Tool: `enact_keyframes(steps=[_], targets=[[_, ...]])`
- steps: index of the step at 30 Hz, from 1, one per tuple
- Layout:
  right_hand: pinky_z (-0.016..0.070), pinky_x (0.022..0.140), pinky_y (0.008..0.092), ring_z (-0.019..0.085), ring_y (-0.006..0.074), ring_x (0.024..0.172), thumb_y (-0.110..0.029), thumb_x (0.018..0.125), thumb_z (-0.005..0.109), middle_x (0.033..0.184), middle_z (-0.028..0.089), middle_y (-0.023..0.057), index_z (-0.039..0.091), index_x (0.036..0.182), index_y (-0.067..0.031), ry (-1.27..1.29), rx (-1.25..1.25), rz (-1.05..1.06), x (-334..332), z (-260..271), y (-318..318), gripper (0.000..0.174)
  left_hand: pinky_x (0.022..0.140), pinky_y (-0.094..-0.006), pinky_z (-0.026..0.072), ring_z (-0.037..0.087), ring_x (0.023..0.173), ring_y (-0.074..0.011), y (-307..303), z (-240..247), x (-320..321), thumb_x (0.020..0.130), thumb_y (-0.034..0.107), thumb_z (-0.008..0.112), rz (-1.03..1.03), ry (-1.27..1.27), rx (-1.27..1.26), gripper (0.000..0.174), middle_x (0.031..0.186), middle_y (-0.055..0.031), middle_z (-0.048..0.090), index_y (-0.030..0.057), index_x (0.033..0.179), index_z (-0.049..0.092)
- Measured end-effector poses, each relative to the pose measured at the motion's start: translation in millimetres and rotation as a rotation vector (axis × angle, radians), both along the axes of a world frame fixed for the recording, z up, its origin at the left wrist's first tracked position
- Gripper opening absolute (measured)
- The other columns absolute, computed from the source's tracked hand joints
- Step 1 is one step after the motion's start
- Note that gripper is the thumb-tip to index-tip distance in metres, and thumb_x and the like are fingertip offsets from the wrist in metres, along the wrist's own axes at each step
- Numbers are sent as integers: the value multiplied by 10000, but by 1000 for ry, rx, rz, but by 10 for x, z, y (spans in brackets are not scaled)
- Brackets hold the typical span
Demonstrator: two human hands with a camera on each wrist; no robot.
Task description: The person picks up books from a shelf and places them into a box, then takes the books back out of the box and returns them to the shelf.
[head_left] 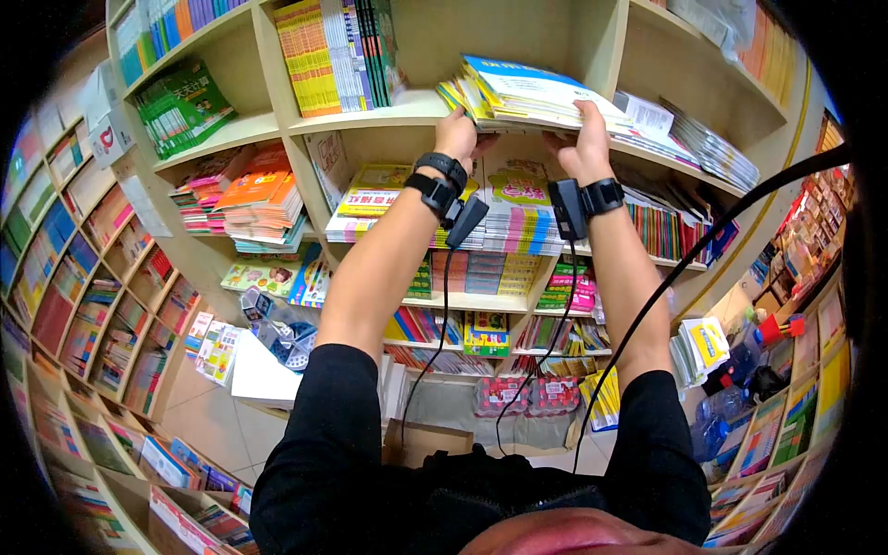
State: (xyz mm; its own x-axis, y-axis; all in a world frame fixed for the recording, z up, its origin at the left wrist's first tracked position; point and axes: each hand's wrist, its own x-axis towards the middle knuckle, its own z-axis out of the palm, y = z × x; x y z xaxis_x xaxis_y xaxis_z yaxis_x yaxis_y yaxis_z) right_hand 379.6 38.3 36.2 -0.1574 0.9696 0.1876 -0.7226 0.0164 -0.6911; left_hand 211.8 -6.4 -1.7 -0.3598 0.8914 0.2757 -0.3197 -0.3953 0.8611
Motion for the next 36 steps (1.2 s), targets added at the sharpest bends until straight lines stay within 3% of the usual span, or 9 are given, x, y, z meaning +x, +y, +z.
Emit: enact_keyframes(steps=[8,11,14,22,25,27,28,30,36], targets=[[433,869,506,510,309,1042,-330,800,584,1147,546,147,483,1180,-72,-62,33,157,344,-77,-178,470,708,-325,566,627,906,-186,-347,-225,320,967,98,346,119,-3,83,416,1090,-121,594,15,1375,336],[409,920,510,494,340,1076,-356,810,559,1214,512,169,464,1227,-57,-123,17,154,420,-57,-223,522,889,-333,468,581,1054,-277,-405,-288,408,921,121,434,512,388,171,476,1193,-217,560,-103,1329,336],[389,946,516,481,359,1101,-366,821,532,1254,482,181,440,1265,-49,-102,30,191,426,-57,-158,553,918,-389,426,564,1054,-379,-362,-354,456,892,134,453,628,379,203,510,1138,-305,559,-105,1322,319],[417,878,472,507,310,987,-403,825,484,1142,526,159,484,1212,-47,-229,4,143,409,-12,-29,526,859,-482,433,560,977,-463,-422,-402,532,890,191,462,568,346,223,528,1043,-339,574,-63,1325,304],[430,838,516,511,332,1050,-421,830,449,1216,523,162,454,1264,-79,-267,-8,154,376,-7,55,553,813,-509,442,580,901,-470,-452,-396,521,888,192,464,492,290,167,523,981,-325,599,-34,1332,305],[425,842,513,506,332,1057,-427,830,442,1221,520,158,455,1264,-80,-267,-35,149,362,8,2,555,738,-386,475,609,816,-290,-458,-405,524,898,163,498,544,407,152,548,1056,-283,571,-93,1337,295],[419,846,511,501,332,1065,-433,831,435,1226,516,155,457,1264,-81,-258,-56,146,351,10,-15,558,738,-386,475,609,816,-290,-459,-408,549,898,163,498,541,403,150,548,1056,-283,571,-93,1337,295],[410,860,518,497,332,1070,-435,830,434,1228,513,151,456,1268,-82,-275,-19,173,394,-16,18,564,775,-507,455,583,871,-470,-498,-389,644,869,149,496,551,266,207,553,949,-309,609,-25,1350,287],[361,967,556,489,341,1150,-469,831,429,1311,483,155,408,1341,-86,-336,31,192,444,-1,-63,638,679,-512,477,608,736,-456,-590,-473,769,850,122,512,391,347,325,727,812,-293,623,13,1437,96]])
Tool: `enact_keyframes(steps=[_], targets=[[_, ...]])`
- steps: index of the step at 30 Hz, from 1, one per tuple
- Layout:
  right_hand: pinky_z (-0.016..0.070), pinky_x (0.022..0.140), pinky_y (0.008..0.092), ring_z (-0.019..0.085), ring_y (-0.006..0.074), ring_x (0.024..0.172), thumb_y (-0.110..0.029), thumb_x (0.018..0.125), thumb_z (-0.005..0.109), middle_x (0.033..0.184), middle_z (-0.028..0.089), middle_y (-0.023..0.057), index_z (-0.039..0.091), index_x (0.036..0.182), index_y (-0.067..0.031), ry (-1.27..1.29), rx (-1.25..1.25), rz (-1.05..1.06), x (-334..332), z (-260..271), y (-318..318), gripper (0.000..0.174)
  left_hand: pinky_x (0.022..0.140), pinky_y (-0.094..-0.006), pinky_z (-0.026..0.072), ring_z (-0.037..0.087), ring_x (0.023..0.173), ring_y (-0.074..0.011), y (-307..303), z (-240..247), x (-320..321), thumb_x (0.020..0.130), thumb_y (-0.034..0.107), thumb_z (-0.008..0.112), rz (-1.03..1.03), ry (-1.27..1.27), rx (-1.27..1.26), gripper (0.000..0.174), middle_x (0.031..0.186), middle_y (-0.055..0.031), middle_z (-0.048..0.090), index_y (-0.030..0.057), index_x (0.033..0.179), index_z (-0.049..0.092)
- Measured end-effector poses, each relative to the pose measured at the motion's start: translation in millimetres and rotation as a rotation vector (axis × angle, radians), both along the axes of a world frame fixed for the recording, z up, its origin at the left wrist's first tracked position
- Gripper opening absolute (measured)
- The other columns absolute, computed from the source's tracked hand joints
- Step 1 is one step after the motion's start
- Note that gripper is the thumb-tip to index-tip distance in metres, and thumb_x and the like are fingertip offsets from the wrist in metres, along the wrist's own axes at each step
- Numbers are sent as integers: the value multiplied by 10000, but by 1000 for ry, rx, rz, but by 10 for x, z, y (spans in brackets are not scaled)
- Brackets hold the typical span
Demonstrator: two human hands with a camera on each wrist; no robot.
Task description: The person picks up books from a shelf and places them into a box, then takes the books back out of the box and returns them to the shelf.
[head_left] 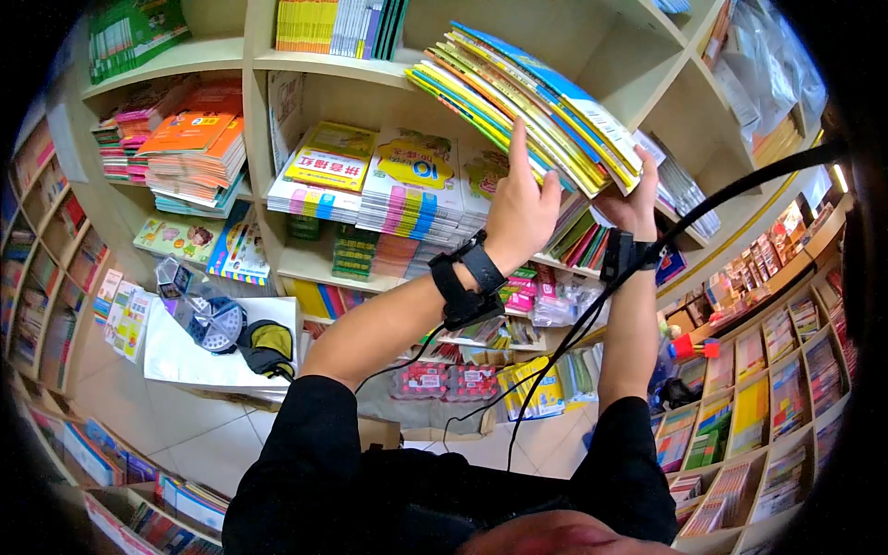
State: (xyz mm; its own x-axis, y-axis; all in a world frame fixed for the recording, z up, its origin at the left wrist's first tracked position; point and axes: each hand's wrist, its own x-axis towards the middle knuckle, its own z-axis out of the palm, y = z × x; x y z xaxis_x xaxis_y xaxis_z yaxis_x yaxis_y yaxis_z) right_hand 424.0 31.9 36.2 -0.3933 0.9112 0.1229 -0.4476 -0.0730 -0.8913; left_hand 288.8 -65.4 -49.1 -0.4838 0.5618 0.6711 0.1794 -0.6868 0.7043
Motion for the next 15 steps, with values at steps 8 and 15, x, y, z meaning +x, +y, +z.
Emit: enact_keyframes(steps=[8,15], targets=[[415,939,524,523,334,1112,-457,847,434,1299,495,155,415,1330,-70,31,18,29,46,-36,131,619,879,-341,452,587,1035,-295,-70,22,-139,899,103,510,-169,72,-62,759,1194,-255,546,-30,1441,-4],[414,975,465,546,302,1098,-451,925,420,1237,555,135,491,1263,-53,113,32,41,88,-87,119,527,810,-296,475,603,969,-226,-45,9,-167,898,79,501,-188,69,-59,793,1203,-231,549,-10,1444,-67]])
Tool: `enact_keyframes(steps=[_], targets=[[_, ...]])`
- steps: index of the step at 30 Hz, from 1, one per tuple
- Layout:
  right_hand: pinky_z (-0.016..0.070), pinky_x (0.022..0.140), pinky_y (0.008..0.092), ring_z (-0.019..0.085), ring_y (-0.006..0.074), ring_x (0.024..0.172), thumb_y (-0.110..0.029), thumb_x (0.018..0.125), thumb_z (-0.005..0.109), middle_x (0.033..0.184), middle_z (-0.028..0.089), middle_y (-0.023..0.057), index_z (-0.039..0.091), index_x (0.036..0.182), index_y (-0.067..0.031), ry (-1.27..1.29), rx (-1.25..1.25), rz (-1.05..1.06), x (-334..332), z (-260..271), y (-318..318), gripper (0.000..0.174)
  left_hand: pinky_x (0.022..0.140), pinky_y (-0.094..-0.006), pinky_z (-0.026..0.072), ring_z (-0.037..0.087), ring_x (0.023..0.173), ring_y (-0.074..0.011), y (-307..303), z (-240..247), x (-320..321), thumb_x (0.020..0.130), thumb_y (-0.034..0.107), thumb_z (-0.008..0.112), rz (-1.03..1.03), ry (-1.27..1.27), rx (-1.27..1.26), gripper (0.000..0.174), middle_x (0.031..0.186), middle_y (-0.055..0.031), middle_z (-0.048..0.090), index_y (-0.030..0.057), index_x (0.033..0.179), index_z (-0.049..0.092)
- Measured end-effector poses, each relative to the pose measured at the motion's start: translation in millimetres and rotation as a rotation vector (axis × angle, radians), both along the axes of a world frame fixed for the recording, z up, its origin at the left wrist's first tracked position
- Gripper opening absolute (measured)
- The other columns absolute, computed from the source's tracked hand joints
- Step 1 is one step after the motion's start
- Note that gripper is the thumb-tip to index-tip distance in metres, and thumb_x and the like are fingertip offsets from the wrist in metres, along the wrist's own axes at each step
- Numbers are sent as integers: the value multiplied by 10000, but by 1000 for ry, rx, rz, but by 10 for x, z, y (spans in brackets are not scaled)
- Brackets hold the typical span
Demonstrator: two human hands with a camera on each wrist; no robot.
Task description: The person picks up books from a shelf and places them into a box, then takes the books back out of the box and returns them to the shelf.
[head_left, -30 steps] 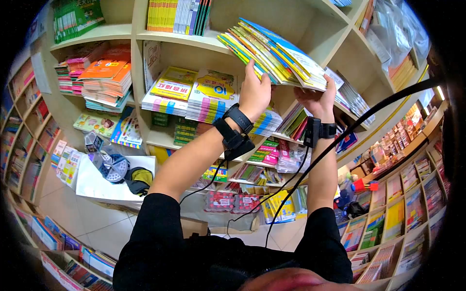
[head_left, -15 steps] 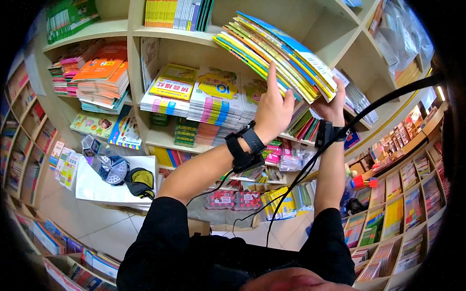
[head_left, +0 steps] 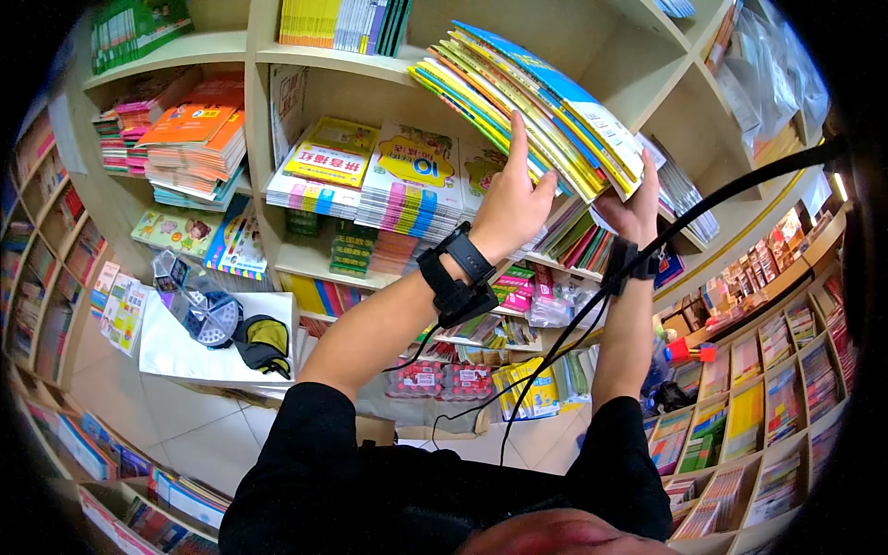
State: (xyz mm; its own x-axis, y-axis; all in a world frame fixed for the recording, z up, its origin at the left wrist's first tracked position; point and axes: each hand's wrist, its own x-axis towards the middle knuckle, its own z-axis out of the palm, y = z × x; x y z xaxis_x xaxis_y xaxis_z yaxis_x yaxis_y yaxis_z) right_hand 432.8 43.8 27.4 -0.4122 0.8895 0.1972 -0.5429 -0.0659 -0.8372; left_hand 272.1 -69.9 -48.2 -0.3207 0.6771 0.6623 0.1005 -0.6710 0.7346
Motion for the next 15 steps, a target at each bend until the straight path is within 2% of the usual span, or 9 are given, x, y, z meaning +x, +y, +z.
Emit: enact_keyframes(steps=[1,2,3,6,8,9,11,13,15], targets=[[417,972,468,542,304,1108,-483,939,397,1248,549,132,477,1277,-57,30,16,2,13,-11,-10,550,795,-291,479,606,947,-215,-3,5,0,897,69,496,-2,-8,3,792,1202,-223,552,-3,1445,-70],[371,966,559,490,343,1172,-520,956,313,1333,472,147,374,1359,-81,-18,24,25,11,4,-149,598,795,-291,479,606,947,-215,5,-13,4,897,69,496,0,-16,6,792,1202,-223,552,-3,1445,-70],[371,954,575,479,351,1180,-540,947,323,1342,461,148,357,1371,-85,-48,14,-7,-53,21,-374,623,779,-284,481,605,928,-201,20,-50,6,894,57,494,-14,-27,1,795,1199,-217,554,6,1448,-75],[372,962,558,480,343,1182,-540,939,353,1334,470,145,367,1364,-73,-22,21,47,-140,-6,-564,632,752,-272,482,598,900,-176,29,-131,8,888,36,491,-50,-64,-3,805,1193,-206,558,25,1452,-83],[372,977,529,487,331,1177,-469,940,403,1328,476,143,384,1349,-59,-6,-12,-85,-255,-14,-679,579,743,-267,481,594,890,-165,26,-155,2,885,27,491,-74,-90,-4,811,1190,-202,559,33,1454,-87],[372,977,529,487,331,1177,-469,940,403,1328,476,143,384,1349,-59,-16,-10,-86,-257,-34,-655,579,739,-264,480,592,888,-160,29,-164,1,883,26,492,-70,-81,1,814,1202,-205,550,37,1455,-87],[377,1002,484,523,302,1137,-378,913,489,1256,541,132,476,1276,-63,33,29,-86,-263,-126,-536,481,734,-261,479,590,886,-155,34,-179,1,882,24,494,-68,-81,12,817,1213,-209,542,41,1457,-86],[385,993,472,528,297,1125,-356,898,501,1244,550,129,488,1262,-58,48,50,-105,-266,-171,-439,471,787,-410,480,626,920,-398,35,-193,12,861,73,512,-45,-106,33,818,1065,-309,591,84,1468,-37],[400,975,448,538,288,1102,-312,868,524,1221,567,123,513,1233,-48,90,82,-133,-280,-193,-386,451,793,-411,479,625,925,-396,46,-208,2,860,75,516,-30,-86,42,821,1070,-311,589,83,1468,-36]])
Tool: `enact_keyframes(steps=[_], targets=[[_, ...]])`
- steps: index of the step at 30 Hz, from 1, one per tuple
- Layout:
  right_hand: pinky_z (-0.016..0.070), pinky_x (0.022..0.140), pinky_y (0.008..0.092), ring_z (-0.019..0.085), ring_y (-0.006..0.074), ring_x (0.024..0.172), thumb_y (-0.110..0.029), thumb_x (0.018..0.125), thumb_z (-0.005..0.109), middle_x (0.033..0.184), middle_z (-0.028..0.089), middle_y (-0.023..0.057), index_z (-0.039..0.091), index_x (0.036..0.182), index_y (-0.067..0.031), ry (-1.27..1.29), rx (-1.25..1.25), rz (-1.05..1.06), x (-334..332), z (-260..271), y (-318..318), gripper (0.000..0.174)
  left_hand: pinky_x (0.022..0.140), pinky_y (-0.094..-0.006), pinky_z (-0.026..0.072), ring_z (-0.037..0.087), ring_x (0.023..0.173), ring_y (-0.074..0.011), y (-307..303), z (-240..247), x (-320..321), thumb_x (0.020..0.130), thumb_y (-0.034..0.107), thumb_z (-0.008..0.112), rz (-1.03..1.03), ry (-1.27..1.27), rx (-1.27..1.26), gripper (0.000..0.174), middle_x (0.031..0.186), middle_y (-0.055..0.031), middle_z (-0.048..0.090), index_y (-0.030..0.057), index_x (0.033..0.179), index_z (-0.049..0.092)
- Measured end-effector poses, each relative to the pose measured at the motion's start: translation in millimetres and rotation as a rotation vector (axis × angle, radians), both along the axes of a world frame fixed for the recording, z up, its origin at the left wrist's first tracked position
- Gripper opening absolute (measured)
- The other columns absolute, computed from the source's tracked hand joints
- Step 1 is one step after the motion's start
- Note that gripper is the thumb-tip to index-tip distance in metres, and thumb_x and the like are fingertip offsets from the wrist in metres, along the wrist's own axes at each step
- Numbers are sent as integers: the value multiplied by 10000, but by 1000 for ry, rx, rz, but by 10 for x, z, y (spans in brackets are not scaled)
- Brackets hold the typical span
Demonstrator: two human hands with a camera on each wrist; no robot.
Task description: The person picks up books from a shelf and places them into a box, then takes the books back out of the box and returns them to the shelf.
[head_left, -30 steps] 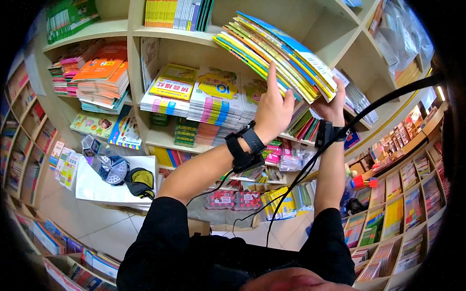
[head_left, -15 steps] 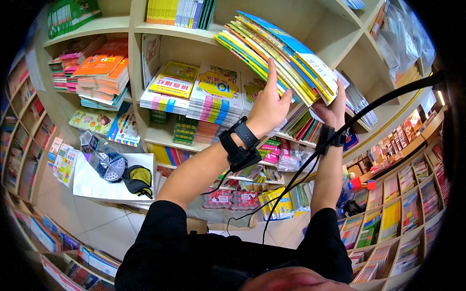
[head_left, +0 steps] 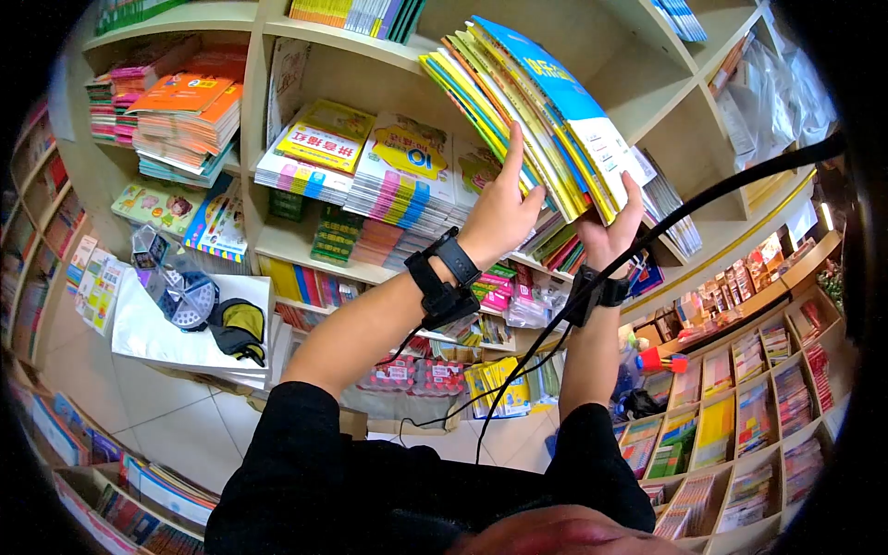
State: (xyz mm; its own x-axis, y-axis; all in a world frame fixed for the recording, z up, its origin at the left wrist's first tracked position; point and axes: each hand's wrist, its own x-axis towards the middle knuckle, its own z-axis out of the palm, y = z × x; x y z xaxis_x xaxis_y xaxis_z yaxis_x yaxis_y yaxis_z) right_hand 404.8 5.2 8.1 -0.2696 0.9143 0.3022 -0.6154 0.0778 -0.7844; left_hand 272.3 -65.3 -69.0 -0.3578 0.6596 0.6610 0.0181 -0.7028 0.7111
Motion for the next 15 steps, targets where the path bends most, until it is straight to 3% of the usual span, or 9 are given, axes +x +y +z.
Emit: enact_keyframes(steps=[8,11,13,15], targets=[[434,934,443,573,295,1036,-294,873,518,1169,597,131,543,1187,-34,-27,-19,-127,-114,27,-54,408,777,-419,486,630,890,-413,80,-99,-2,854,83,534,-18,-53,117,801,1001,-307,608,58,1466,17],[431,941,443,571,298,1039,-286,871,537,1172,594,139,538,1187,-22,-22,22,-115,-22,-38,157,412,705,-422,493,647,794,-384,-2,-106,-37,851,89,549,27,-145,134,778,868,-258,639,45,1459,65],[430,946,438,570,299,1041,-261,868,560,1177,590,146,533,1189,-14,-32,66,-133,55,-49,272,406,685,-320,493,648,764,-216,-82,-93,-122,883,62,534,12,-40,-24,735,931,-176,655,46,1458,76],[429,948,432,568,300,1041,-257,868,561,1178,588,147,533,1191,-15,-24,33,-116,70,-35,246,404,667,-322,486,645,734,-223,-173,-89,-183,886,79,536,36,-5,-52,720,862,-169,659,45,1453,94]])
